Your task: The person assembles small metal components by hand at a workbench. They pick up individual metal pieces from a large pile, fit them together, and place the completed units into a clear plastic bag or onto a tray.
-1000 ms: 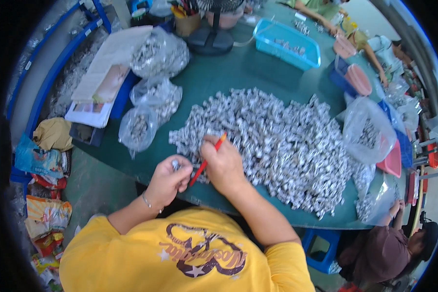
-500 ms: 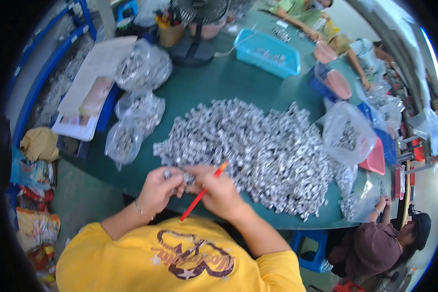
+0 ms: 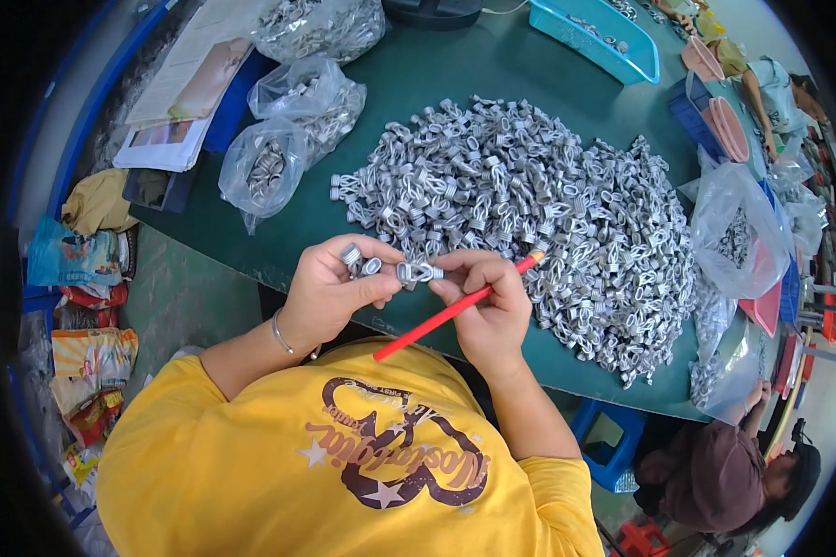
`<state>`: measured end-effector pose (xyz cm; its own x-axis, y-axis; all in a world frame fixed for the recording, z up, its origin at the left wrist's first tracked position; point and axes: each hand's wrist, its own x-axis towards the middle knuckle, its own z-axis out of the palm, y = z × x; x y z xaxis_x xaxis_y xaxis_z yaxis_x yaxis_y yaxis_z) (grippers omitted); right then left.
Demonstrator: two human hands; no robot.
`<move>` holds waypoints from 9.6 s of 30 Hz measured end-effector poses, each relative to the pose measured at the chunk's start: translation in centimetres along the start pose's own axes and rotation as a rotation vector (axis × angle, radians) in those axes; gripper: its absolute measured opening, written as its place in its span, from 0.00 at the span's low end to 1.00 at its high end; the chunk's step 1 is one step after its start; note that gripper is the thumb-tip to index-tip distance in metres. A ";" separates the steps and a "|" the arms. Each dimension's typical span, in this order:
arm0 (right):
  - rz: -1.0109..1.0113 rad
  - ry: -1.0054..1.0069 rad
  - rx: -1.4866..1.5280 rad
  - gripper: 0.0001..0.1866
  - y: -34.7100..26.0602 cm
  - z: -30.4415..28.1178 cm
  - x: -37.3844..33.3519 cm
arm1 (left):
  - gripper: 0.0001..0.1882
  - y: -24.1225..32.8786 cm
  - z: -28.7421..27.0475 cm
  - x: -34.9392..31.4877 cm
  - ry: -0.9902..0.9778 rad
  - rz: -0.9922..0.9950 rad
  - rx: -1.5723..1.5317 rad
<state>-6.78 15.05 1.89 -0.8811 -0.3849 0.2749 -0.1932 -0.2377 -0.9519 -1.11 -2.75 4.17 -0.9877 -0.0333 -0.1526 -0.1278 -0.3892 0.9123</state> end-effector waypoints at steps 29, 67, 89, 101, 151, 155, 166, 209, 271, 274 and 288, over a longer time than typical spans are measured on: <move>-0.310 -0.286 -0.939 0.16 0.3 1.9 -0.3 | 0.17 -5.0 -11.7 -5.8 -0.112 -0.866 0.023; -0.292 -0.001 -0.057 0.24 -0.4 0.8 -2.1 | 0.09 -1.4 -0.7 -1.3 -0.044 -0.115 0.040; -0.442 -0.082 -1.073 0.15 1.2 0.8 0.8 | 0.06 -1.7 -2.0 -0.8 0.036 -0.325 -0.078; -0.308 0.030 -0.851 0.15 0.8 0.4 -0.6 | 0.15 -2.1 -0.7 0.1 0.053 -0.232 0.061; 0.053 0.089 -0.126 0.19 -0.9 0.4 -0.6 | 0.15 -2.6 -0.4 0.0 -0.085 -0.087 0.241; 0.075 0.027 -0.034 0.19 -0.8 0.0 -1.2 | 0.10 -1.8 -0.1 -0.2 -0.037 0.037 0.381; -0.087 0.082 -0.094 0.18 0.1 0.4 -3.1 | 0.10 -1.4 0.4 -0.6 -0.107 0.374 0.438; -0.612 -0.139 -0.491 0.20 -0.7 0.9 -0.1 | 0.13 -0.2 -1.5 -2.7 -0.058 -0.074 0.183; 0.202 0.021 0.236 0.15 1.0 -0.2 -2.6 | 0.11 -1.7 0.4 -1.0 -0.081 0.101 0.170; -0.009 0.080 0.064 0.17 0.6 0.2 -2.7 | 0.12 -1.8 0.5 -1.0 -0.063 0.113 0.176; -0.414 -0.033 -0.659 0.14 0.1 0.5 0.2 | 0.10 -2.0 -1.8 -1.8 0.025 -0.378 -0.429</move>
<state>-6.75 14.46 1.90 -0.6695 -0.4094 0.6198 -0.7298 0.2070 -0.6516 1.10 -3.54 1.91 -0.8775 0.1612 -0.4516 -0.4185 -0.7172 0.5572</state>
